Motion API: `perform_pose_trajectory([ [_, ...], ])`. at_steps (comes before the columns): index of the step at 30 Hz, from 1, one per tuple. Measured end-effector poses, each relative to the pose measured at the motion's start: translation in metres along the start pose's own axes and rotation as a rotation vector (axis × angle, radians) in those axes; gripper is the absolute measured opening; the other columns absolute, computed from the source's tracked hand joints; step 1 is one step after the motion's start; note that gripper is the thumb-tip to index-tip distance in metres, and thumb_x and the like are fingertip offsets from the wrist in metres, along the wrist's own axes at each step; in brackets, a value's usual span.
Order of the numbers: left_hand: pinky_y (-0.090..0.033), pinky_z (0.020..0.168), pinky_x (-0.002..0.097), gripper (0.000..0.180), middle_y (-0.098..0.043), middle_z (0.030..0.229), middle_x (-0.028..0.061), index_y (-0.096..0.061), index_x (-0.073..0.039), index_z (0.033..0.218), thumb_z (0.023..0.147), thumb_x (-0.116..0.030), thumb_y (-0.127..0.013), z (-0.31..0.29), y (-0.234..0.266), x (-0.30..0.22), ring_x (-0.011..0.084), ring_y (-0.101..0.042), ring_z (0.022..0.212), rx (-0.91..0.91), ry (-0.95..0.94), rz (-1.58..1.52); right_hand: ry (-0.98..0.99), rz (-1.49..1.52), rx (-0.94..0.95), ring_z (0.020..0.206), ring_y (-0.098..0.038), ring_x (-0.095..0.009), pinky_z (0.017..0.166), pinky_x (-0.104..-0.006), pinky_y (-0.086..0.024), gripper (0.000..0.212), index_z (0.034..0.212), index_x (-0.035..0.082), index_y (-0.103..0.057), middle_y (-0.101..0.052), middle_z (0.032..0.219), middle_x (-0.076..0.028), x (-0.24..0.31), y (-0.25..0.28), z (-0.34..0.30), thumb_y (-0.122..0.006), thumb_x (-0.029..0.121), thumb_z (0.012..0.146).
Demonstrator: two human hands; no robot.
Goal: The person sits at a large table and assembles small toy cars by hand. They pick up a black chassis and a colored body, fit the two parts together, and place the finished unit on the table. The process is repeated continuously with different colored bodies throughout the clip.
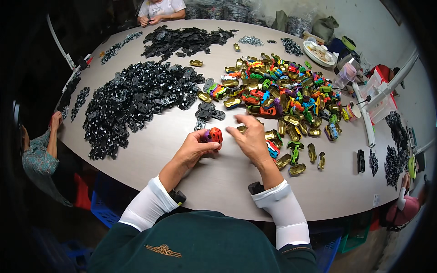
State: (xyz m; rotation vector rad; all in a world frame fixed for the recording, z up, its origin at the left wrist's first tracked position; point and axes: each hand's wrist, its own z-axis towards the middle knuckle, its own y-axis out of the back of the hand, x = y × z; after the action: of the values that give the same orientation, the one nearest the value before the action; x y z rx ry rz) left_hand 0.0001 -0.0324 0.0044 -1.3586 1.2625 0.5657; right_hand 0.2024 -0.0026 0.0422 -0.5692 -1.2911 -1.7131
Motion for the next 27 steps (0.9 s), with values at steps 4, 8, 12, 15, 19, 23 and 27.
perform_pose_trajectory([
  [4, -0.056, 0.073, 0.0298, 0.034, -0.067, 0.091, 0.0082, -0.058, 0.0, 0.109, 0.078, -0.001, -0.073, 0.0, -0.006, 0.002, 0.0163, -0.066, 0.08, 0.038, -0.024, -0.028, -0.104, 0.234, 0.285, 0.069, -0.064, -0.012, 0.063, -0.0244, -0.052, 0.028, 0.1, -0.005, -0.066, -0.068, 0.091, -0.011, 0.011, -0.012, -0.008, -0.073, 0.012, 0.079],
  [8, -0.057, 0.074, 0.0312, 0.033, -0.066, 0.094, 0.0086, -0.058, 0.0, 0.109, 0.08, 0.0, -0.072, -0.005, -0.011, -0.004, 0.0171, -0.066, 0.082, -0.028, -0.032, -0.208, -0.309, 0.499, 0.231, 0.073, -0.064, -0.014, 0.069, -0.0272, -0.053, 0.017, 0.096, -0.006, -0.064, -0.067, 0.088, -0.01, 0.025, -0.003, -0.011, -0.068, 0.006, 0.084],
  [12, -0.057, 0.069, 0.0287, 0.033, -0.065, 0.09, 0.0064, -0.058, -0.001, 0.11, 0.08, -0.002, -0.073, -0.004, -0.005, -0.002, 0.0159, -0.065, 0.079, -0.093, -0.018, -0.111, -0.297, 0.25, 0.128, 0.082, -0.065, -0.018, 0.072, -0.0295, -0.052, 0.024, 0.099, -0.005, -0.063, -0.067, 0.09, -0.011, 0.004, 0.005, -0.006, -0.07, 0.01, 0.082],
  [15, -0.056, 0.065, 0.027, 0.032, -0.064, 0.087, 0.0043, -0.06, -0.001, 0.106, 0.078, -0.003, -0.075, -0.005, -0.006, -0.002, 0.0132, -0.064, 0.076, -0.073, -0.034, 0.05, -0.032, -0.245, -0.064, 0.086, -0.065, -0.022, 0.072, -0.0316, -0.051, 0.031, 0.103, -0.004, -0.063, -0.066, 0.094, -0.013, -0.004, 0.007, -0.005, -0.073, 0.014, 0.08],
  [19, -0.055, 0.063, 0.025, 0.031, -0.063, 0.085, 0.0017, -0.063, -0.003, 0.102, 0.075, -0.004, -0.077, -0.004, -0.011, 0.005, 0.0103, -0.062, 0.072, 0.004, -0.063, 0.184, -0.077, 0.188, 0.221, 0.084, -0.06, -0.011, 0.07, -0.026, -0.052, 0.03, 0.111, -0.001, -0.063, -0.064, 0.095, -0.008, 0.008, -0.008, -0.015, -0.069, 0.008, 0.084],
  [23, -0.054, 0.058, 0.0226, 0.034, -0.064, 0.084, 0.0024, -0.064, -0.002, 0.105, 0.075, -0.01, -0.079, -0.009, -0.019, 0.002, 0.0079, -0.061, 0.069, -0.039, -0.116, 0.393, -0.11, 0.229, 0.203, 0.068, -0.06, -0.011, 0.06, -0.025, -0.049, 0.014, 0.095, -0.004, -0.065, -0.065, 0.075, -0.004, 0.005, -0.009, -0.021, -0.06, 0.004, 0.085],
  [27, -0.051, 0.056, 0.0239, 0.043, -0.066, 0.081, 0.0063, -0.063, 0.001, 0.114, 0.078, -0.016, -0.077, -0.017, -0.019, -0.005, 0.0075, -0.06, 0.065, -0.149, -0.163, 0.68, -0.164, -0.068, -0.01, 0.056, -0.063, -0.023, 0.054, -0.0349, -0.049, 0.01, 0.083, -0.002, -0.066, -0.065, 0.067, -0.015, -0.004, 0.015, -0.016, -0.058, 0.005, 0.081],
])
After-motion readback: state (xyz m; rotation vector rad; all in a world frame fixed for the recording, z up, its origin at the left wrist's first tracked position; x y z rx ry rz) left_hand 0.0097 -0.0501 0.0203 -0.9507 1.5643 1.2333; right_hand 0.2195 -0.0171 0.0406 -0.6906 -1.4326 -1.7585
